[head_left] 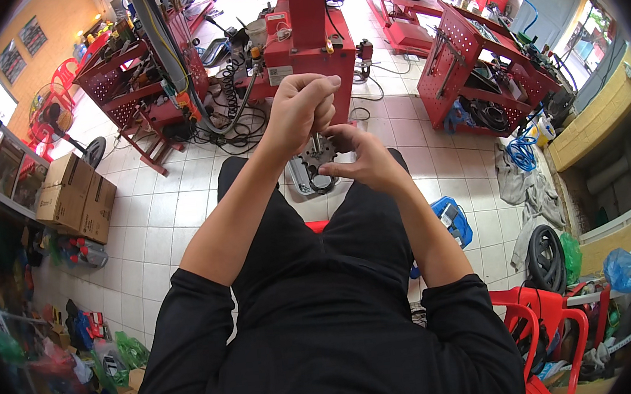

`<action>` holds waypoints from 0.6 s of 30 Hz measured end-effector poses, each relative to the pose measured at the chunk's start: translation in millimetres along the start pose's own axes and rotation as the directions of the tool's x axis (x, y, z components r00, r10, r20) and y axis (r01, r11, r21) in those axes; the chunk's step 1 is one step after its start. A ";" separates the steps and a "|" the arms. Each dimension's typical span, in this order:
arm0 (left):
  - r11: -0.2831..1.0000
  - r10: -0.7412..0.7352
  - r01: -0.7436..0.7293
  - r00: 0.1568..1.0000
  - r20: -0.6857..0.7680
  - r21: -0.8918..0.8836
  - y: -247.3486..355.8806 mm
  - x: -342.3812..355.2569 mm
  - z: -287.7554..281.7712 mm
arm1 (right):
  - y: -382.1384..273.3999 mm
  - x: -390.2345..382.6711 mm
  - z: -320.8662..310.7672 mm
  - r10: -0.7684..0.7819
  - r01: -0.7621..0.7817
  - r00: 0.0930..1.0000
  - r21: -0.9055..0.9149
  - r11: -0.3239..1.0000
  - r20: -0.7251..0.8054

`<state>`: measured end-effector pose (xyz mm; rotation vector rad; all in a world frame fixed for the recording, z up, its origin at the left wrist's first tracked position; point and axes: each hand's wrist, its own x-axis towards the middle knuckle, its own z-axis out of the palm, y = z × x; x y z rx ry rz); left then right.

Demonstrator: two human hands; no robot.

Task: The person sits on a red chair in a workshop, holding a mechanical part in a metal tray on their lap. They use a screwdriver to tighten a screw on the part, then place the tool in the tray and continue to manipulate the part with their hands.

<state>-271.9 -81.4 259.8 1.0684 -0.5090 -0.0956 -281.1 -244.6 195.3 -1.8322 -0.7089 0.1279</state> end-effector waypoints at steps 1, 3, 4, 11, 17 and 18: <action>1.000 0.009 -0.009 1.000 0.000 0.000 -0.1 0.3 -0.5 | -1.1 0.0 0.4 0.004 -0.004 1.000 0.016 1.000 -0.004; 1.000 0.014 -0.014 1.000 -0.003 -0.007 -0.9 1.0 -1.0 | -2.7 -0.3 0.8 0.014 -0.013 1.000 0.046 0.999 -0.014; 1.000 0.016 -0.016 1.000 -0.003 -0.010 -1.0 1.6 -0.5 | -2.7 -0.6 0.6 0.018 -0.017 1.000 0.040 0.999 -0.021; 0.994 0.100 -0.092 0.981 -0.165 0.061 -4.0 -1.3 -5.2 | -60.0 -20.0 -11.9 0.125 -0.144 0.868 0.004 0.989 0.480; 0.988 0.146 -0.137 0.981 -0.130 0.072 -2.5 5.7 -10.1 | -68.0 -30.4 -9.0 -0.207 -0.112 0.497 0.298 0.948 0.843; 0.988 0.142 -0.132 0.981 -0.132 0.078 -1.8 4.4 -9.7 | -62.5 -29.5 -12.3 -0.130 -0.116 0.593 0.244 0.963 0.795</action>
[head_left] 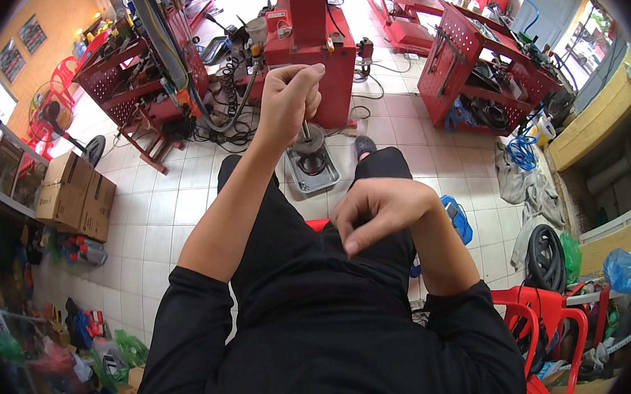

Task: The person sits on a red chair in a workshop, holding a mechanical part in a metal tray on their lap. They use a screwdriver to tighten a screw on the part, then place the tool in the tray and continue to manipulate the part with their hands.

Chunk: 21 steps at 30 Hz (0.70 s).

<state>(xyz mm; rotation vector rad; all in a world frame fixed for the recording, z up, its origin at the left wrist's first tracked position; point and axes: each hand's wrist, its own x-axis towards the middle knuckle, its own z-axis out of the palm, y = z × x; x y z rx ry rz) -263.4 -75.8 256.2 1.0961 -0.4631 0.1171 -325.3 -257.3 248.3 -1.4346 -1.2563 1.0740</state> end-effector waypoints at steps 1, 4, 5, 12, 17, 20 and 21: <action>1.000 -0.002 0.002 1.000 0.002 0.001 1.4 -0.6 1.3 | 4.0 -3.5 -3.9 0.060 -0.058 0.996 0.028 0.998 -0.063; 1.000 -0.017 0.018 1.000 0.020 -0.026 4.3 0.6 2.2 | 3.7 -2.6 -10.1 0.031 -0.017 0.912 0.039 0.999 -0.408; 0.999 -0.026 0.028 0.999 0.027 -0.038 4.1 0.2 2.5 | 6.0 -0.1 -11.8 0.067 -0.085 0.833 -0.007 0.996 -0.550; 0.992 -0.114 0.120 0.986 0.121 -0.041 4.8 -3.0 12.3 | 48.3 20.2 -22.4 -0.280 -0.189 0.475 -0.407 0.894 -0.834; 0.985 -0.155 0.164 0.976 0.152 -0.051 2.1 -4.4 11.3 | 62.0 22.1 -30.0 -0.124 -0.150 0.626 -0.275 0.950 -0.770; 0.988 -0.141 0.147 0.979 0.147 -0.036 2.1 -4.1 10.4 | 54.6 24.2 -25.8 -0.071 -0.208 0.606 -0.244 0.947 -0.792; 0.988 -0.141 0.148 0.979 0.150 -0.034 1.3 -4.0 10.4 | 57.1 24.3 -26.3 -0.082 -0.197 0.606 -0.250 0.948 -0.791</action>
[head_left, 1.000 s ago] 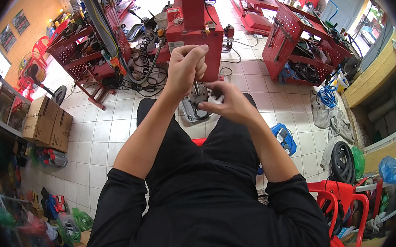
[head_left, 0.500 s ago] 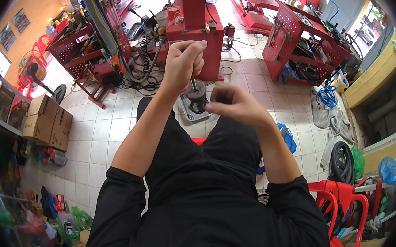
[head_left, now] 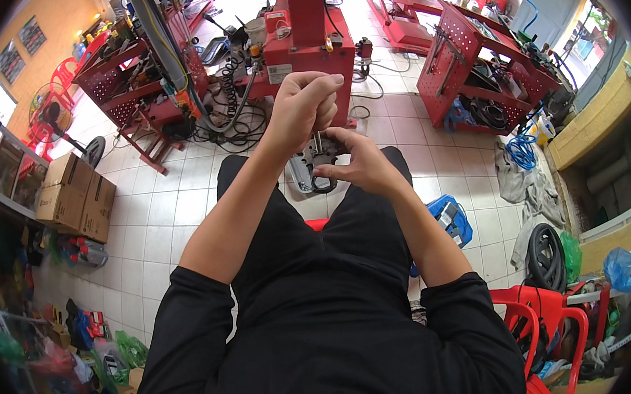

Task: The person sits on a red chair in a workshop, holding a mechanical part in a metal tray on their lap. They use a screwdriver to tighten a screw on the part, then place the tool in the tray and continue to manipulate the part with their hands.

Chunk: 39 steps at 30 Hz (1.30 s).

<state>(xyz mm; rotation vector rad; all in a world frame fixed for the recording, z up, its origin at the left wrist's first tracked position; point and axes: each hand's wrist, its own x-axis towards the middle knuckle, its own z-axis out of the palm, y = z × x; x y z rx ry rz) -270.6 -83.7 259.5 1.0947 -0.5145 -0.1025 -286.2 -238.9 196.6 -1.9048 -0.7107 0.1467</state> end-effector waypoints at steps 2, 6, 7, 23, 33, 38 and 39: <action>1.000 -0.001 0.000 1.000 0.009 0.002 -1.9 0.9 -0.9 | 0.5 0.1 -0.3 -0.023 0.023 1.000 -0.042 0.999 -0.017; 0.998 0.055 -0.055 0.998 -0.038 0.024 -3.1 2.7 3.1 | -9.1 -6.4 -1.6 -0.020 0.009 0.995 -0.119 0.993 -0.096; 0.997 0.077 -0.075 0.995 -0.060 0.036 -4.4 3.2 2.6 | -13.6 -9.1 -0.8 -0.005 -0.009 0.993 -0.108 0.994 -0.121; 0.998 0.058 -0.057 0.997 -0.042 0.024 0.7 2.1 -6.5 | -28.7 -10.5 -10.9 0.066 -0.078 0.995 -0.167 0.983 -0.074; 1.000 -0.001 0.002 1.000 0.026 -0.021 1.3 1.2 -3.8 | 19.2 4.1 -1.4 -0.004 0.001 0.999 0.056 0.998 0.043; 1.000 -0.005 0.005 1.000 -0.011 0.024 0.4 1.1 -2.9 | 17.7 3.9 2.8 -0.003 0.003 1.000 0.048 0.999 0.001; 0.999 -0.014 0.015 1.000 -0.020 0.030 -0.7 1.5 -2.3 | 18.8 3.3 2.4 0.008 -0.008 1.000 0.067 0.998 0.005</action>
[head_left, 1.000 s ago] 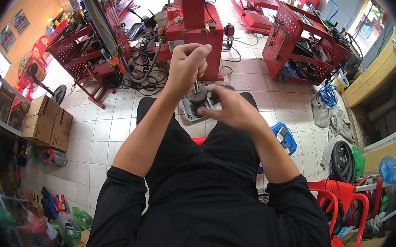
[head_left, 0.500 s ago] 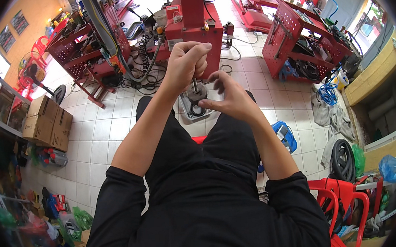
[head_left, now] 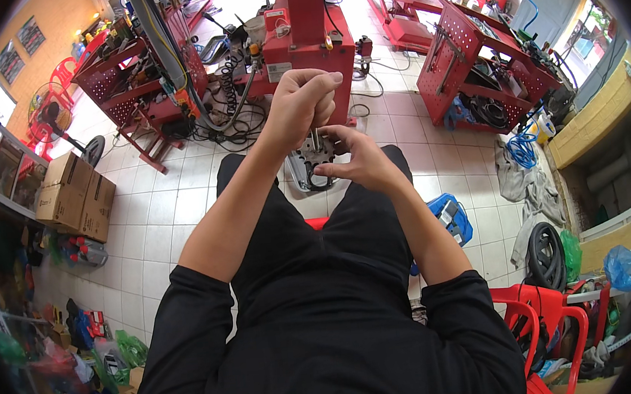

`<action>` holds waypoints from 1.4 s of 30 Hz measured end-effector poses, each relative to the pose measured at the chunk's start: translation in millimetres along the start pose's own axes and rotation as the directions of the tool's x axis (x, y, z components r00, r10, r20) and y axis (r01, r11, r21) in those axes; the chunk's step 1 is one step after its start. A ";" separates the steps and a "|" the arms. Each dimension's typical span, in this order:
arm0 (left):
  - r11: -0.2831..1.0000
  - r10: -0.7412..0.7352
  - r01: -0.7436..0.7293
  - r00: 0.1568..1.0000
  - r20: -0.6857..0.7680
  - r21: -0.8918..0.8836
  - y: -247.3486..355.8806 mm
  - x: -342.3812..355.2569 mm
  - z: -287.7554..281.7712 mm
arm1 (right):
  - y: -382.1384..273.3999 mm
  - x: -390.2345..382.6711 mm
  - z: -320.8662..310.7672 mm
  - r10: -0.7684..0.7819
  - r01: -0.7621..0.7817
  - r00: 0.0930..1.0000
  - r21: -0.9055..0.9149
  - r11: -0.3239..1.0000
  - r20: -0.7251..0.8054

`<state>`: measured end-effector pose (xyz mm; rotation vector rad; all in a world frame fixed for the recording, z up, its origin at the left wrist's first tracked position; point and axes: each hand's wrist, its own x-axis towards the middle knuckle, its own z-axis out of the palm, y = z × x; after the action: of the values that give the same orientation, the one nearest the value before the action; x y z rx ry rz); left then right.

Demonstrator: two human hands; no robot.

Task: The person sits on a red chair in a workshop, holding a mechanical part in a metal tray on their lap. They use a screwdriver to tighten a screw on the part, then place the tool in the tray and continue to manipulate the part with their hands.

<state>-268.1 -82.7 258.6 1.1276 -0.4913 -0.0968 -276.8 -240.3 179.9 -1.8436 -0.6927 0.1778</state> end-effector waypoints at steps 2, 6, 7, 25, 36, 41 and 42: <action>0.999 0.028 -0.028 1.000 0.012 -0.023 -0.8 0.6 0.0 | -1.1 -1.3 -0.7 -0.005 0.005 1.000 -0.008 1.000 -0.007; 0.996 0.069 -0.073 0.995 -0.071 -0.051 -6.1 2.3 -2.6 | -25.5 -11.5 -4.2 0.036 -0.059 0.994 -0.240 0.969 -0.102; 0.996 0.083 -0.087 0.992 -0.098 -0.034 -6.0 0.6 -4.8 | -44.3 -14.6 -9.2 0.165 -0.141 0.981 -0.210 0.967 0.101; 0.998 0.045 -0.045 0.999 0.024 -0.035 1.6 2.6 -6.0 | -13.7 -4.6 -8.8 -0.096 0.078 0.990 -0.161 0.984 -0.105; 0.999 0.007 -0.006 0.999 0.041 -0.032 2.6 1.0 -3.6 | 0.1 1.4 4.4 -0.020 0.019 0.999 -0.032 0.999 -0.032; 0.999 0.037 -0.036 0.999 0.021 -0.034 2.3 2.6 -3.6 | 1.1 1.9 6.4 -0.025 0.025 0.997 0.000 1.000 -0.067; 0.999 0.038 -0.038 0.999 0.015 -0.039 2.4 3.3 -4.6 | 0.2 1.9 6.6 -0.027 0.026 0.997 -0.003 1.000 -0.076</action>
<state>-263.6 -78.8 260.3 1.0801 -0.5230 -0.0818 -278.1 -234.0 177.6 -1.8330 -0.6642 0.0889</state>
